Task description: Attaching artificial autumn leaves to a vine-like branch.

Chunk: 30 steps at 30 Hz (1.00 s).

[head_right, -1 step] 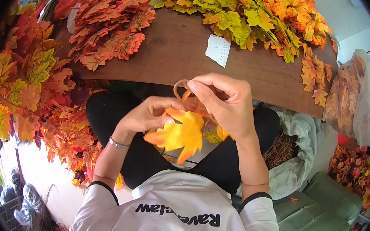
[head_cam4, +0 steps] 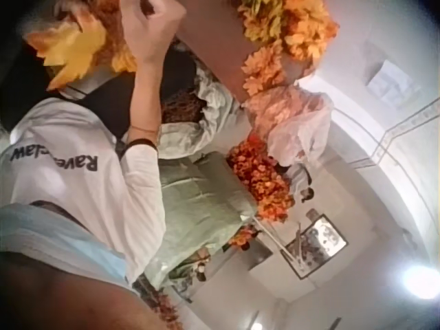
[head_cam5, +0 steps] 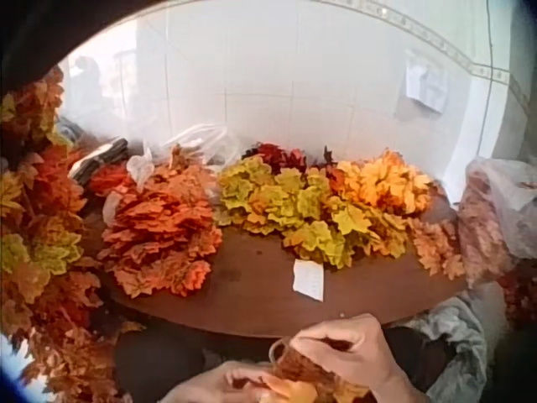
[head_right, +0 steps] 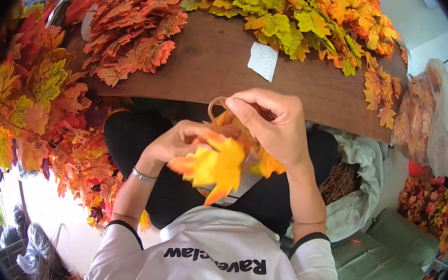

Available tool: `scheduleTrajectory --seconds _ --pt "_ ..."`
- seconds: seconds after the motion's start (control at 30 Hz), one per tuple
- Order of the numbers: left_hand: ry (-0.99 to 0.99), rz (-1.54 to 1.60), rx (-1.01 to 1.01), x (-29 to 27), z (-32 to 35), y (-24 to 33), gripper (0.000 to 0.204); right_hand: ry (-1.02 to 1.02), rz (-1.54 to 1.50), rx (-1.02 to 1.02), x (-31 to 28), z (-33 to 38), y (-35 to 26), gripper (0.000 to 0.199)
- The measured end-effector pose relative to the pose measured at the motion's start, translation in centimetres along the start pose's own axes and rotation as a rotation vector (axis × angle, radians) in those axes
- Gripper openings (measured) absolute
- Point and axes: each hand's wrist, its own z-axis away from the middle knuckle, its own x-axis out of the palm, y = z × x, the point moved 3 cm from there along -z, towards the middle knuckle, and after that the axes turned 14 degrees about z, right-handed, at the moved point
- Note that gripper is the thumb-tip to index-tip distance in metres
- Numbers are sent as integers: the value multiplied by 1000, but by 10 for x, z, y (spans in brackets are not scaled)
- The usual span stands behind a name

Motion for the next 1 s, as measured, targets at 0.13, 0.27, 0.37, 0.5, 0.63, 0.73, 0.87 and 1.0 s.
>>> scheduleTrajectory --seconds 0.13,0.27,0.37,0.5,0.63,0.73,0.87,1.0 --pt "-10 241 60 -4 26 9 37 58 150 -120 -15 -2 -5 12" --pt "286 452 13 -17 72 32 56 -61 243 -233 -19 -3 -24 9" --pt "348 54 9 13 107 96 47 -155 175 -384 -16 -4 -36 7" --pt "251 -614 -233 74 130 160 29 -269 142 -555 15 -1 -60 6" --pt "395 -1063 -506 126 155 174 8 -439 66 -527 55 4 -60 7" --pt "394 -949 -562 101 182 125 10 -524 93 -536 75 2 -57 8" --pt "119 -1382 -351 61 164 87 32 -567 180 -481 77 0 -28 11" --pt "367 -805 -46 25 106 87 28 -565 260 -417 69 0 -14 11"
